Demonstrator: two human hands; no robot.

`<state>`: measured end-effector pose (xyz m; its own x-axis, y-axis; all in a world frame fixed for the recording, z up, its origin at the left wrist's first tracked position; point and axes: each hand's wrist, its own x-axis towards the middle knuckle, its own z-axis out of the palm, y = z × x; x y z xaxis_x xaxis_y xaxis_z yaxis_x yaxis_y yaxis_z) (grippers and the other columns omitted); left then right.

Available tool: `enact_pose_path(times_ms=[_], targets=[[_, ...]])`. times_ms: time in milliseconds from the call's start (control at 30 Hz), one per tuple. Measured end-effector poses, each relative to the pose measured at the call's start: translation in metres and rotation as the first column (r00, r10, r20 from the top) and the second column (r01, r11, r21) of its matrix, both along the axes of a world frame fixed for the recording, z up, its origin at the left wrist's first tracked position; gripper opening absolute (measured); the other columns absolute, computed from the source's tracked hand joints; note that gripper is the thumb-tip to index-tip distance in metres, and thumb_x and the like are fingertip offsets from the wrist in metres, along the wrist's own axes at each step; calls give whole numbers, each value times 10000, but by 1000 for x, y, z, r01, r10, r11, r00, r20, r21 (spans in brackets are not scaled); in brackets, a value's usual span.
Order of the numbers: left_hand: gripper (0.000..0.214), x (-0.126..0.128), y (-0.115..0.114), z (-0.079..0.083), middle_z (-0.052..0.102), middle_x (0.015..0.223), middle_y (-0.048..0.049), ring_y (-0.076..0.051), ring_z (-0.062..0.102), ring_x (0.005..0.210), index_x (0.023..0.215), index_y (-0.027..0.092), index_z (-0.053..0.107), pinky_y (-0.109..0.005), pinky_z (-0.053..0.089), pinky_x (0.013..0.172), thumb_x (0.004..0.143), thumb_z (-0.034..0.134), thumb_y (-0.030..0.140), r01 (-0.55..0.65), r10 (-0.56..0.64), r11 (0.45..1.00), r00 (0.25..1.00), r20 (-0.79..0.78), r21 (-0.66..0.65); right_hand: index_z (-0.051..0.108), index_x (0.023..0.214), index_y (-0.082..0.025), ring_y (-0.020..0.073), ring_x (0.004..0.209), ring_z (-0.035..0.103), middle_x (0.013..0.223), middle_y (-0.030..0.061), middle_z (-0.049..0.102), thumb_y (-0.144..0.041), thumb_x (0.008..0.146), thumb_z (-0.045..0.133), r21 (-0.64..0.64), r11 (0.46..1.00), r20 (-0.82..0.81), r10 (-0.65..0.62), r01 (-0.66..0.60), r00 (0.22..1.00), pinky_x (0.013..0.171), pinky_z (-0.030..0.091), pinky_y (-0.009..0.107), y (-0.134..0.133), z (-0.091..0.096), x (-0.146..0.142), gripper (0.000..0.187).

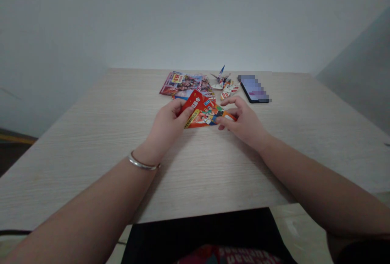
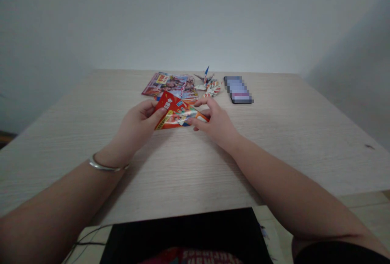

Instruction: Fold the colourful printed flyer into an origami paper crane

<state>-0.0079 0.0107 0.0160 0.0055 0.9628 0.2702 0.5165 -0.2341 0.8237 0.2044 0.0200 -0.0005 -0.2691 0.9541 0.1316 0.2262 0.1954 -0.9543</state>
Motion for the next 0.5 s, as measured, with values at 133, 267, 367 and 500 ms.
enact_pose_path(times_ms=[133, 267, 367, 500], targets=[[258, 2, -2, 2, 509, 606, 48, -110, 504, 590, 649, 195, 496, -216, 377, 536, 880, 611, 185, -21, 22, 999, 999, 41, -29, 449, 953, -261, 119, 512, 621, 625, -61, 669, -403, 772, 745, -21, 999, 14, -25, 25, 1000, 471, 390, 243, 0, 0, -1, 375], [195, 3, -2, 1, 569, 628, 41, -111, 541, 601, 693, 189, 551, -207, 393, 528, 876, 618, 197, -31, 33, 999, 998, 60, -43, 488, 967, -251, 138, 554, 662, 630, -51, 663, -423, 768, 744, -101, 995, -25, 5, -8, 1000, 464, 401, 238, 6, -6, 0, 367], [73, 2, -1, -2, 654, 695, 25, -118, 598, 633, 794, 186, 617, -204, 432, 547, 856, 647, 212, -26, 30, 998, 996, 90, -52, 544, 977, -241, 140, 578, 669, 683, -33, 701, -409, 744, 759, -145, 988, -27, 42, -46, 999, 492, 441, 248, 10, -12, 1, 359], [194, 3, -3, -5, 717, 760, -4, -148, 659, 658, 995, 188, 651, -226, 471, 555, 830, 704, 275, 11, -1, 997, 991, 134, -75, 620, 993, -233, 149, 689, 694, 762, -10, 749, -392, 788, 725, -48, 997, -60, 59, -62, 996, 615, 503, 277, 10, -13, -2, 280]])
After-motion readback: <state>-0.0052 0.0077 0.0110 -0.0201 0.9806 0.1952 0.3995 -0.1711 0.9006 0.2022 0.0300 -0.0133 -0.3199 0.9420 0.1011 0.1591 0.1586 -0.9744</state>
